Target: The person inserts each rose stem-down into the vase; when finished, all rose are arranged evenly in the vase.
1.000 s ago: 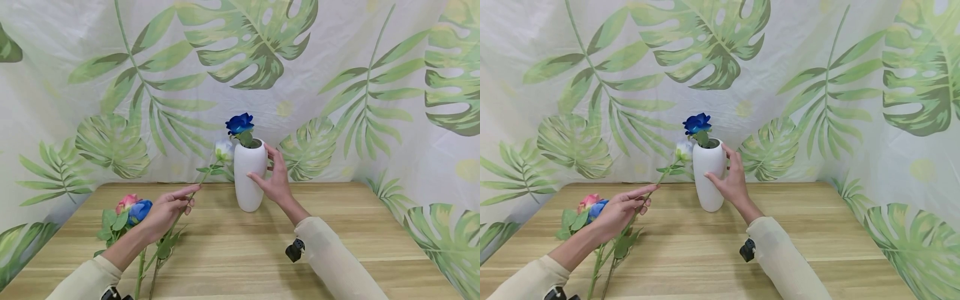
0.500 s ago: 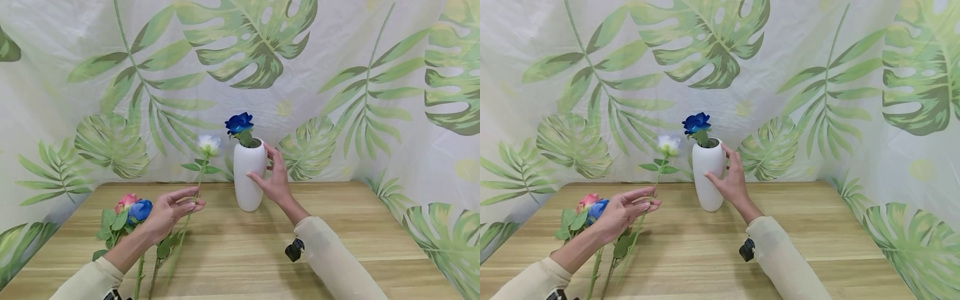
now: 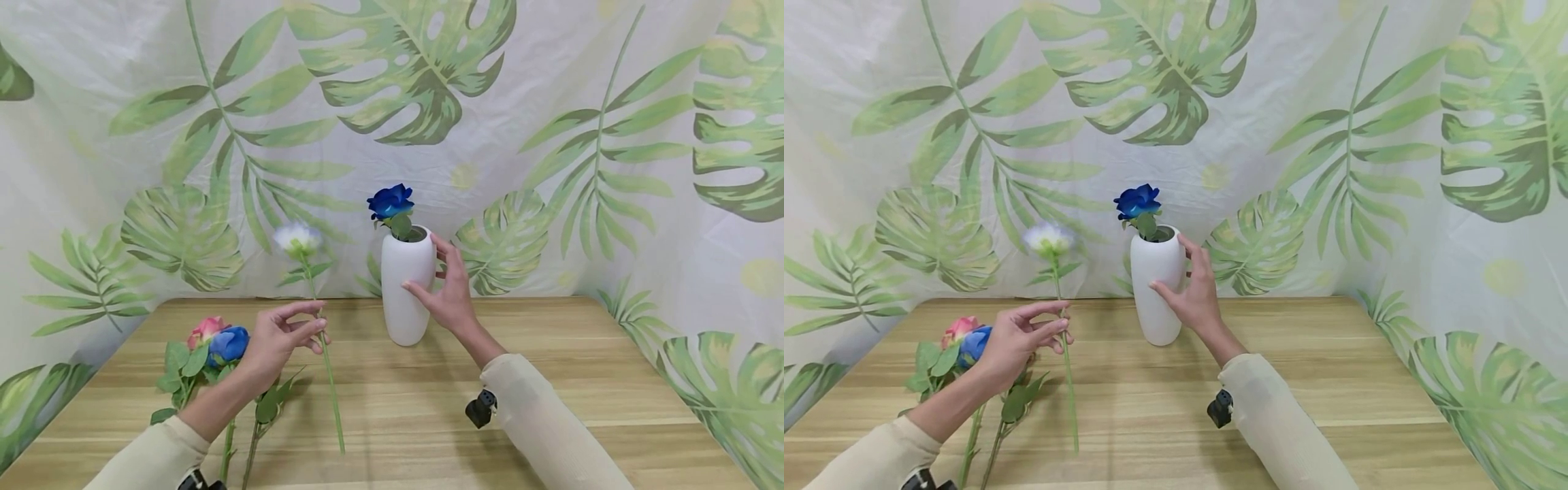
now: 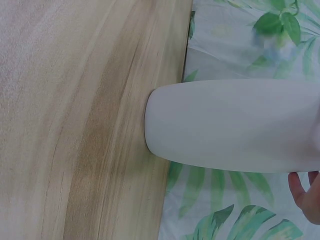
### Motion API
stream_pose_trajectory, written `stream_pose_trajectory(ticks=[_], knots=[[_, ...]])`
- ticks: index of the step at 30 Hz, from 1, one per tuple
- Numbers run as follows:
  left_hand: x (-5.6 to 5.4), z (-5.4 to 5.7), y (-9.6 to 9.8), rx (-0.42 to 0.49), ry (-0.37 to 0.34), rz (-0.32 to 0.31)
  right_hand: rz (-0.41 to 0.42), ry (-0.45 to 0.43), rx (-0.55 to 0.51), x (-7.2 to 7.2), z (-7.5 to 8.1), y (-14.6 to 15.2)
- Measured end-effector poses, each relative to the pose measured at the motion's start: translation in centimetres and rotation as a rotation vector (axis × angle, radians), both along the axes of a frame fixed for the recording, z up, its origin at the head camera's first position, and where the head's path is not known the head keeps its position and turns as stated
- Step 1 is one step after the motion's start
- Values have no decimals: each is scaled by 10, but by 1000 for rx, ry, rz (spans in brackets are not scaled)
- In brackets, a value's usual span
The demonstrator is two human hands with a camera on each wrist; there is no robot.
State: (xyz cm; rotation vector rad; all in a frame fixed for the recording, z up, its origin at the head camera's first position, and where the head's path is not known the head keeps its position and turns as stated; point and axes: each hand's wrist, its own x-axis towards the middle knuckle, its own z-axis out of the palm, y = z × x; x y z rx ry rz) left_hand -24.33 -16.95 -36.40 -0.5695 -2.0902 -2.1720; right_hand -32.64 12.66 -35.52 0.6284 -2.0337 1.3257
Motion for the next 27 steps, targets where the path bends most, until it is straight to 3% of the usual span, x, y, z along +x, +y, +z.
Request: stream_pose_trajectory(ticks=[4, 7, 15, 27], knots=[[1, 4, 3, -66, 42, 60, 2, -6, 0, -1, -1, 0], [0, 7, 4, -125, 87, 68, 1, -2, -1, -1, -2, 1], [-6, 3, 11, -161, 359, 47, -3, -4, 0, -1, -2, 1], [-11, 5, 22, -10, 384, 120, 0, -1, 1, -2, -1, 1]])
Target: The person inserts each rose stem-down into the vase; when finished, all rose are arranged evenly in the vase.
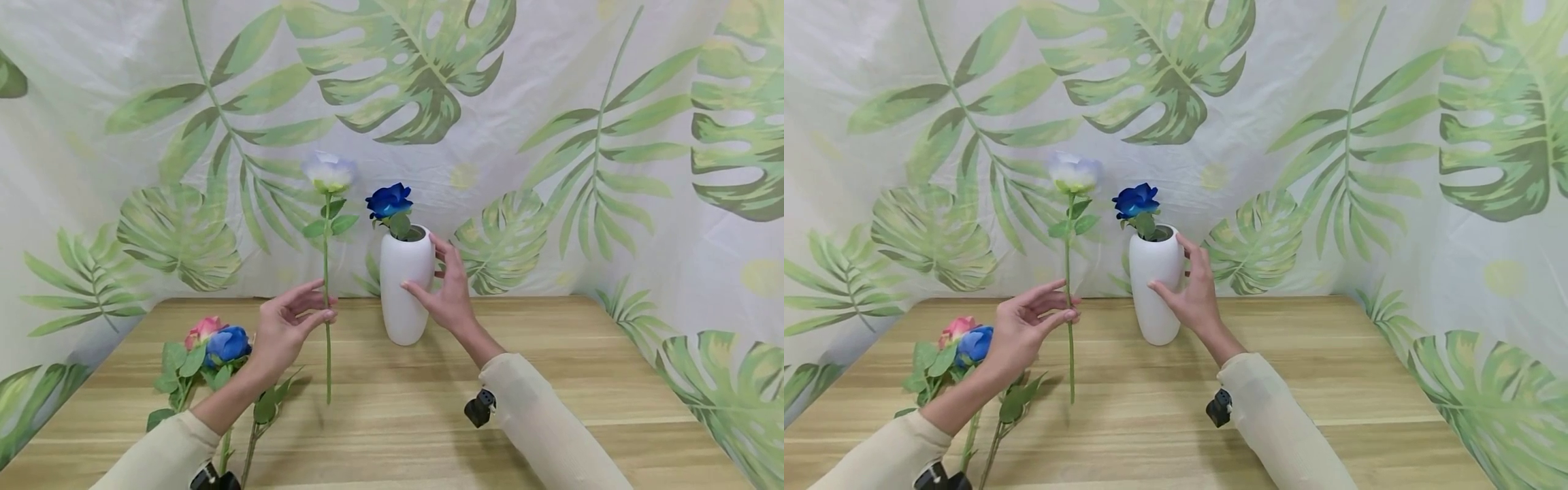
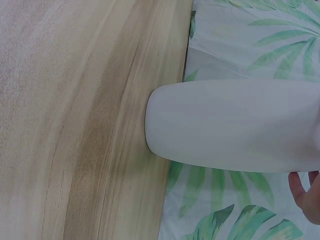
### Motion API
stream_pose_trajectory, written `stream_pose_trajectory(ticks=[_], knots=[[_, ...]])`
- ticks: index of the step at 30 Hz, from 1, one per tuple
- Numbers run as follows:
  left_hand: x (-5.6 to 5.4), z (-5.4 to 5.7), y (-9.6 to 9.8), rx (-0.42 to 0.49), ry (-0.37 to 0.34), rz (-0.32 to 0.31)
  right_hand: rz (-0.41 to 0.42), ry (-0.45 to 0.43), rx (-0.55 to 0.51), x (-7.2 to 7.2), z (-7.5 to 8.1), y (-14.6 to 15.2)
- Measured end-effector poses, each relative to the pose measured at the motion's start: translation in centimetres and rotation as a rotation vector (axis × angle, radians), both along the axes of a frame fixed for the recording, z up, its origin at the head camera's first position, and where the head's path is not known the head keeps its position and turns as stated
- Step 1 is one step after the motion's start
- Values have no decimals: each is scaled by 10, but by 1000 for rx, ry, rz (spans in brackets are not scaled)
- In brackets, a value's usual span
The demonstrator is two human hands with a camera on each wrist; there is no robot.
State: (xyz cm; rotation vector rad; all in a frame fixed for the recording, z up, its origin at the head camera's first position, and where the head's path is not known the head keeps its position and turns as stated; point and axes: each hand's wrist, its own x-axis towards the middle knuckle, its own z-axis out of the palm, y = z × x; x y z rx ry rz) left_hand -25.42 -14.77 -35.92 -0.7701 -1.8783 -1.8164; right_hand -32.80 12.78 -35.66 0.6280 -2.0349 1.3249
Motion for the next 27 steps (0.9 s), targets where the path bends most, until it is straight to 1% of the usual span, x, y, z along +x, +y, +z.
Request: stream_pose_trajectory(ticks=[7, 12, 16, 20, 23, 27], knots=[[0, 4, 9, 123, -24, 36, -1, 10, -1, 0, 1, 0], [2, 8, 15, 157, -41, 76, -9, 15, 3, 0, 0, 0], [1, 15, 21, 171, -46, 113, -5, 8, -1, 0, 1, 0], [-2, 22, 28, 207, -18, 122, -4, 7, -3, 0, 1, -1], [-4, 27, 33, 242, 2, 112, -7, 12, 0, 0, 1, -1], [-7, 34, 39, 270, 6, 117, -2, 22, -4, 1, 1, -1]])
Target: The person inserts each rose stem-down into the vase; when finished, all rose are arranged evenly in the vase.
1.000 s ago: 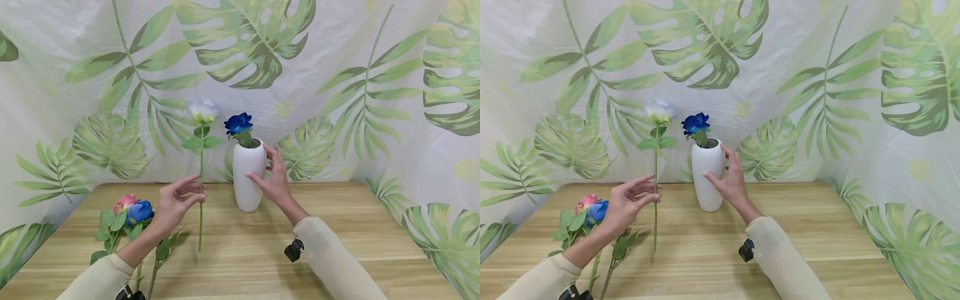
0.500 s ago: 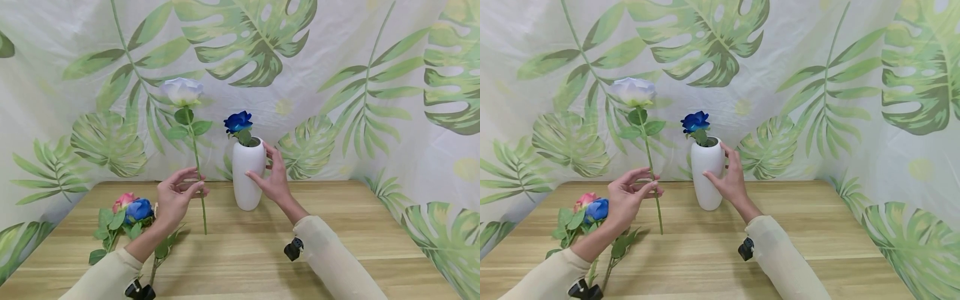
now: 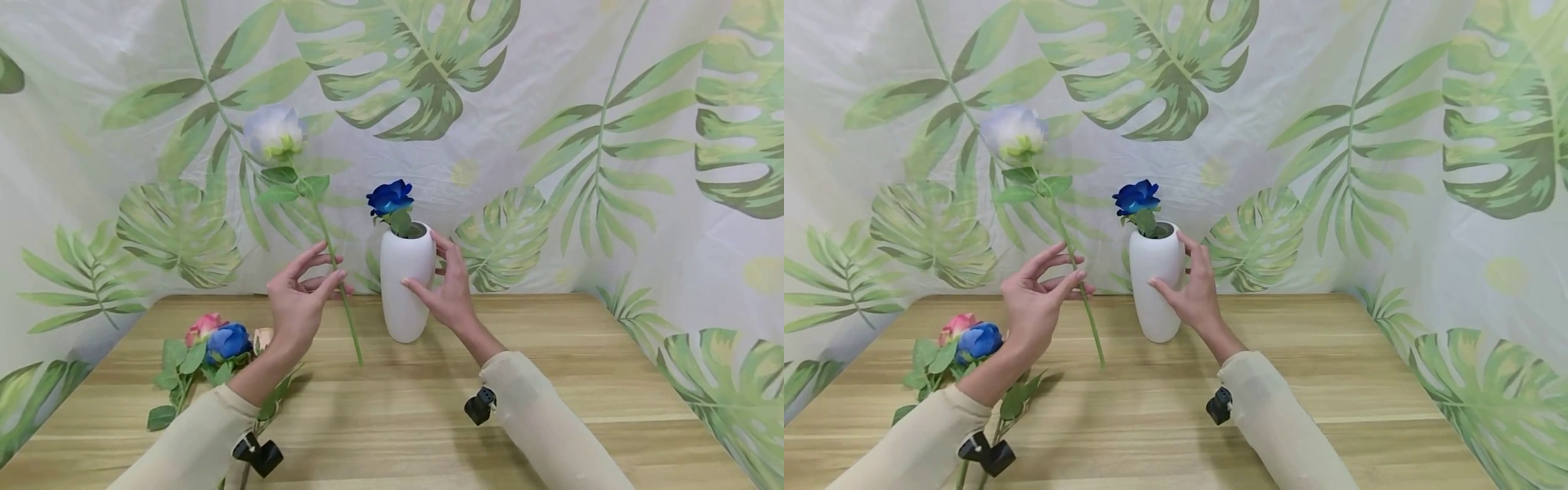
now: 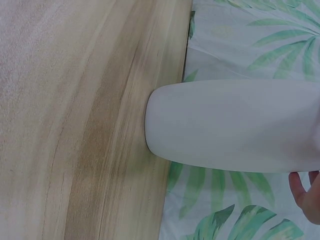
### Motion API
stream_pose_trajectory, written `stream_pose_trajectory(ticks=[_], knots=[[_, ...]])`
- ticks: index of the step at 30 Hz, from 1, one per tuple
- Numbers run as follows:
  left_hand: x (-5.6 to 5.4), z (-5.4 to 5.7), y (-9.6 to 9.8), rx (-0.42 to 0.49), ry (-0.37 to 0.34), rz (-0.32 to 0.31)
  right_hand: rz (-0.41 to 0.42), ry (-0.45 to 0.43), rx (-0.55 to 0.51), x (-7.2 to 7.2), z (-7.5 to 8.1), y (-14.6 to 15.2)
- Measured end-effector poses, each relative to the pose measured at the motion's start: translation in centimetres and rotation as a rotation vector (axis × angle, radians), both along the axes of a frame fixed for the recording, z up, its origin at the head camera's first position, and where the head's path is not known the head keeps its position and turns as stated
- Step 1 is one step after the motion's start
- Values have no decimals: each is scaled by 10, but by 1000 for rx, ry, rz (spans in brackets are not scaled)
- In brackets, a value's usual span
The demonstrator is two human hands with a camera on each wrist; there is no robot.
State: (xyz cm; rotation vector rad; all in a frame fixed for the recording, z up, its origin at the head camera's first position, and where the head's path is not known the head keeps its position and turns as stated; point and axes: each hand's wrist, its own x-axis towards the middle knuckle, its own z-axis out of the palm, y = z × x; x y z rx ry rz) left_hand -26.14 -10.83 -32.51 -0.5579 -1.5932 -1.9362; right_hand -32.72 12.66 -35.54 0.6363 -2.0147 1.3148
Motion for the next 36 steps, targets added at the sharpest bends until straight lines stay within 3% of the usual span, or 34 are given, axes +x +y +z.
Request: stream_pose_trajectory(ticks=[13, 21, 30, 36], knots=[[-13, 19, 22, 136, 39, 73, 1, -11, 3, -1, 1, 1], [-17, 26, 29, 194, 51, 68, -5, -36, 5, -2, 0, 1], [-23, 28, 30, 255, 118, 47, 8, -22, -3, -1, -1, 1], [-24, 29, 27, 240, 83, 24, 10, -24, -7, -1, 0, 1]])
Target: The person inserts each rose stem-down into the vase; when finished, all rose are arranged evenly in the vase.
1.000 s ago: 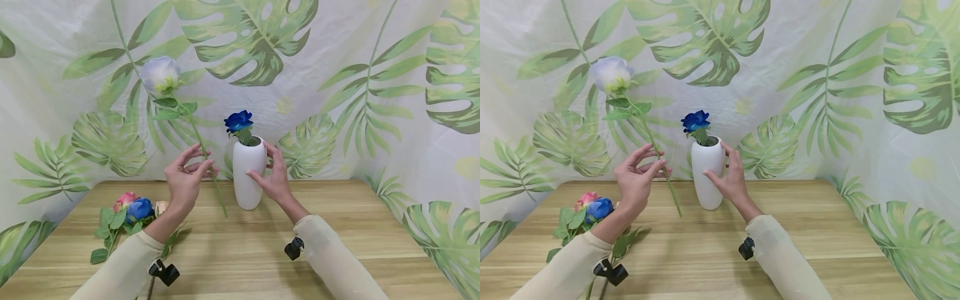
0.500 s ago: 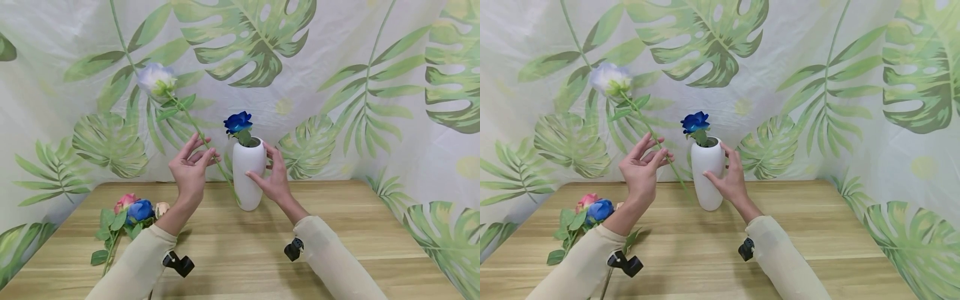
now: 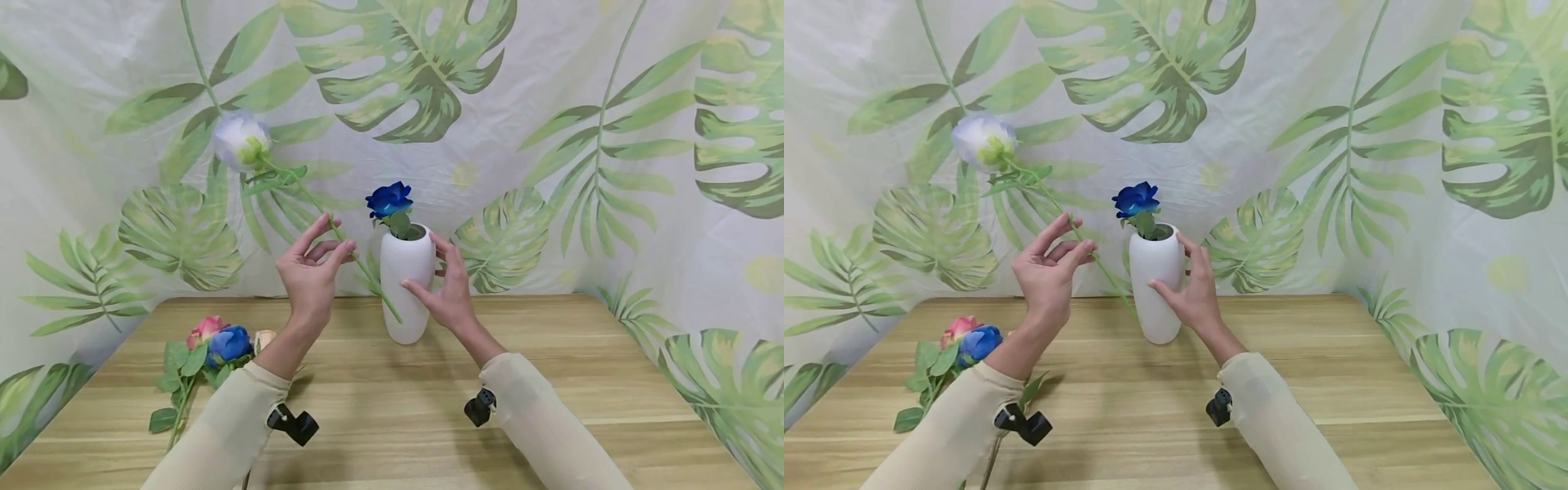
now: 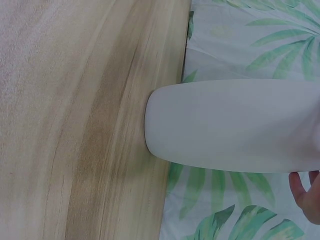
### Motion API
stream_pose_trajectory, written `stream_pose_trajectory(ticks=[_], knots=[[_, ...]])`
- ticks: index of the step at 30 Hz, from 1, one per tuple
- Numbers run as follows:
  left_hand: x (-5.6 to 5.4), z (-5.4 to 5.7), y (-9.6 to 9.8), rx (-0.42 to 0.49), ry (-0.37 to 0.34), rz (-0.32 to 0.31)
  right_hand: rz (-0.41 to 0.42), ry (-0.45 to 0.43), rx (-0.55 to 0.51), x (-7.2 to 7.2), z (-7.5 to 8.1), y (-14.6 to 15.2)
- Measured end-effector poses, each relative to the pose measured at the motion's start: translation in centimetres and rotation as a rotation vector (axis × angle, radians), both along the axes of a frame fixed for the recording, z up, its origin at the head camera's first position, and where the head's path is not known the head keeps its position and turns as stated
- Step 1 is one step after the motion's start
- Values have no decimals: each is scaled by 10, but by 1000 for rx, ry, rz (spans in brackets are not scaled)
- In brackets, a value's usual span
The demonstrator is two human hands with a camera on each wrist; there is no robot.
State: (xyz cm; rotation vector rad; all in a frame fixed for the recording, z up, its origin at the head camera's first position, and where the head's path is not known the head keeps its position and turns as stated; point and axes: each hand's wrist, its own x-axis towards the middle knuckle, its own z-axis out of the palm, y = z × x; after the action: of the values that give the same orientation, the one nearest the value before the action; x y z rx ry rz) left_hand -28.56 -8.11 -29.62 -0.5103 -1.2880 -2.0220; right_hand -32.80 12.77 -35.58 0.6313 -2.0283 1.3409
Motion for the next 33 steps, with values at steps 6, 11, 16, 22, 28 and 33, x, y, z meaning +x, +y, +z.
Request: stream_pose_trajectory(ticks=[6, 11, 16, 22, 28, 33], knots=[[-1, 2, -2, -50, -53, -13, -7, -3, 1, -1, -1, 0], [-3, 5, -2, -108, -45, -1, -2, 6, -3, -1, -2, 0], [-6, 8, -1, -103, -42, 41, -3, 9, 1, -1, -2, 0], [-14, 13, 3, -38, -2, 126, -6, 15, 5, -1, -1, 0], [-19, 17, 5, -9, 12, 164, 4, 13, -3, -1, -1, 0], [-21, 21, 8, -1, 47, 168, 4, 17, -2, -1, -1, 0]])
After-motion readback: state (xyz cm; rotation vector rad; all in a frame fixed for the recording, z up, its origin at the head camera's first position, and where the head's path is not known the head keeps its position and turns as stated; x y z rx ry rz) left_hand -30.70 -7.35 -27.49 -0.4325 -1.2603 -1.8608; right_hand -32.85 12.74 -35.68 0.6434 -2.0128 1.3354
